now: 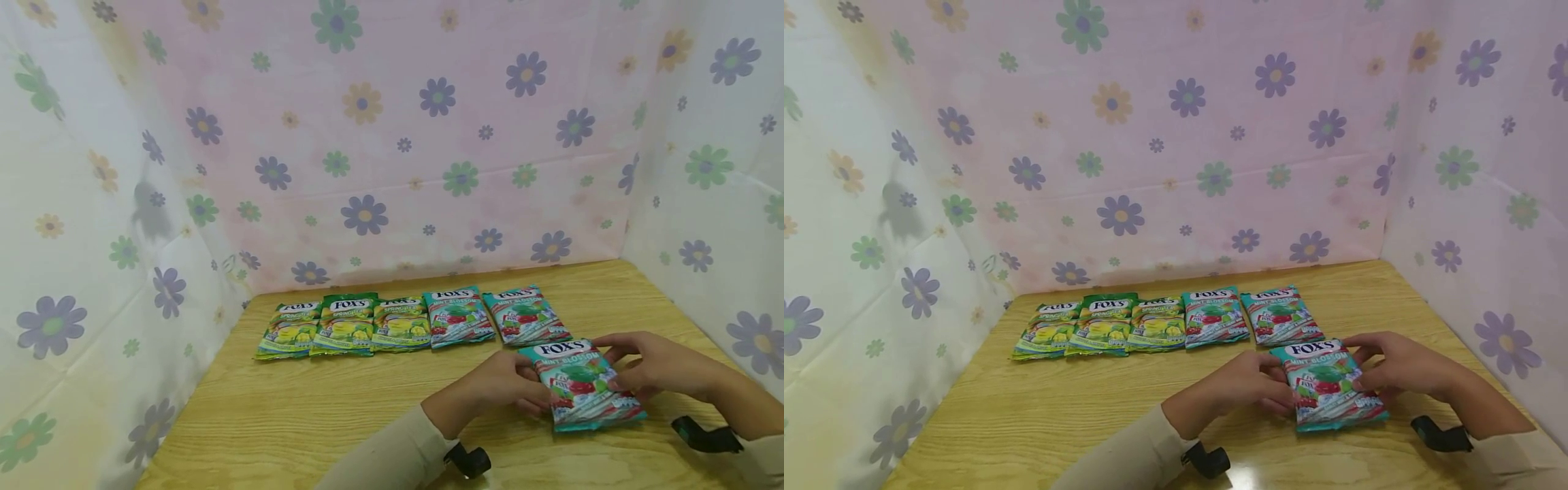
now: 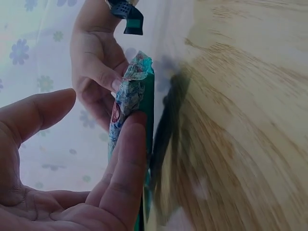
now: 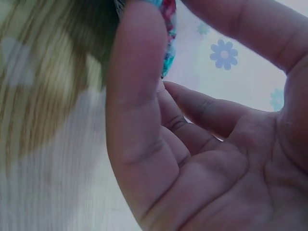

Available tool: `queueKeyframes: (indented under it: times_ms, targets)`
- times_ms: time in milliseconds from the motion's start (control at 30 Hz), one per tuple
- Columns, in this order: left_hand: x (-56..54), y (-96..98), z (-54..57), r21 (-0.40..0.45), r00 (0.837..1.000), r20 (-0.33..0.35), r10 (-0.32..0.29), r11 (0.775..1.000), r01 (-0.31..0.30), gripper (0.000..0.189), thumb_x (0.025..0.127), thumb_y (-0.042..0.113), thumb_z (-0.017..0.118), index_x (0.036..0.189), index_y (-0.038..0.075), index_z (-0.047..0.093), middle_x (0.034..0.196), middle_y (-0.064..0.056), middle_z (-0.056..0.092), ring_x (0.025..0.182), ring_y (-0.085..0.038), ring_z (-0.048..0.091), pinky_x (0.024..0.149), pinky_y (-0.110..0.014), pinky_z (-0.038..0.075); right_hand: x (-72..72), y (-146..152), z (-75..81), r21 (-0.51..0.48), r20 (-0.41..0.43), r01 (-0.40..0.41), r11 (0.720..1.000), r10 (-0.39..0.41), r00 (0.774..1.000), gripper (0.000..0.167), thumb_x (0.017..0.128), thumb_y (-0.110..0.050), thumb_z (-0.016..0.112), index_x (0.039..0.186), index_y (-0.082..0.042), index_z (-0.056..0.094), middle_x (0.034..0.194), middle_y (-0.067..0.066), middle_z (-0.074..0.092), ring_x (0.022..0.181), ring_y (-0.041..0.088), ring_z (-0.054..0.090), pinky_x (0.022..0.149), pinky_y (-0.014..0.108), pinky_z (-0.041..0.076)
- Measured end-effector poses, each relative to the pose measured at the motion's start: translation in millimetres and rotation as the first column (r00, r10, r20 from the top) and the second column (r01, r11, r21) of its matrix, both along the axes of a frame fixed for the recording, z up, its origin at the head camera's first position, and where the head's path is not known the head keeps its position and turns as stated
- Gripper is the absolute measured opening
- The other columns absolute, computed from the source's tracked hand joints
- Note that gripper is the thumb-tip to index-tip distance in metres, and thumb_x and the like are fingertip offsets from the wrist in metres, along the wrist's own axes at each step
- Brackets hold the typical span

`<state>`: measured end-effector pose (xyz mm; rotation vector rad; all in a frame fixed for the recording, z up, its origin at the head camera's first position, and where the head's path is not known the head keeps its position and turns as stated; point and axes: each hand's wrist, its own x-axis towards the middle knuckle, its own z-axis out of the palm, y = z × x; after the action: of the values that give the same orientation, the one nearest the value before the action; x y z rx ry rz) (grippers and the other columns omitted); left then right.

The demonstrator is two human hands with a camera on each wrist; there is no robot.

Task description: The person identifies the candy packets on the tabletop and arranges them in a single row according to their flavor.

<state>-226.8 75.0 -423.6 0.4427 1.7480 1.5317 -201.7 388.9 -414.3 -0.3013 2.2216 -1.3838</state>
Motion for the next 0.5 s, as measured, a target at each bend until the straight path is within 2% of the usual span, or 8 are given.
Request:
queueKeyframes:
  times_ms: [133,300,500]
  targets:
    - [-0.5,5.7,1.9,-0.016,1.000,-0.026,0.008,1.000,-0.009,0.030,0.089,0.009,0.078,0.117,0.006,0.067,0.101,-0.005,0.069,0.087,-0.026,0.076,0.076,-0.042,0.065,0.3,3.2,2.4,0.023,-0.041,0.007,1.000,-0.006,0.999,0.079,0.098,-0.014,0.070,0.159,0.009,0.026,0.131,0.029,0.050,0.086,0.029,0.069,0.068,0.045,0.063]
    - [0.0,10.3,6.5,-0.012,0.999,-0.040,0.022,1.000,-0.022,0.031,0.089,0.008,0.079,0.118,0.006,0.067,0.103,-0.005,0.066,0.088,-0.026,0.076,0.077,-0.043,0.065,0.4,7.1,7.7,0.031,-0.068,0.031,0.999,-0.029,0.997,0.078,0.099,-0.014,0.069,0.159,0.009,0.026,0.138,0.035,0.044,0.094,0.029,0.069,0.071,0.044,0.063]
    - [-2.2,17.8,14.8,-0.036,0.996,-0.078,0.039,0.998,-0.042,0.022,0.088,0.010,0.081,0.106,0.008,0.068,0.100,-0.005,0.066,0.085,-0.025,0.074,0.076,-0.042,0.064,-0.1,12.9,12.9,0.011,-0.091,0.067,0.998,-0.066,0.994,0.076,0.100,-0.012,0.067,0.160,0.009,0.024,0.142,0.039,0.038,0.098,0.028,0.070,0.073,0.045,0.064]
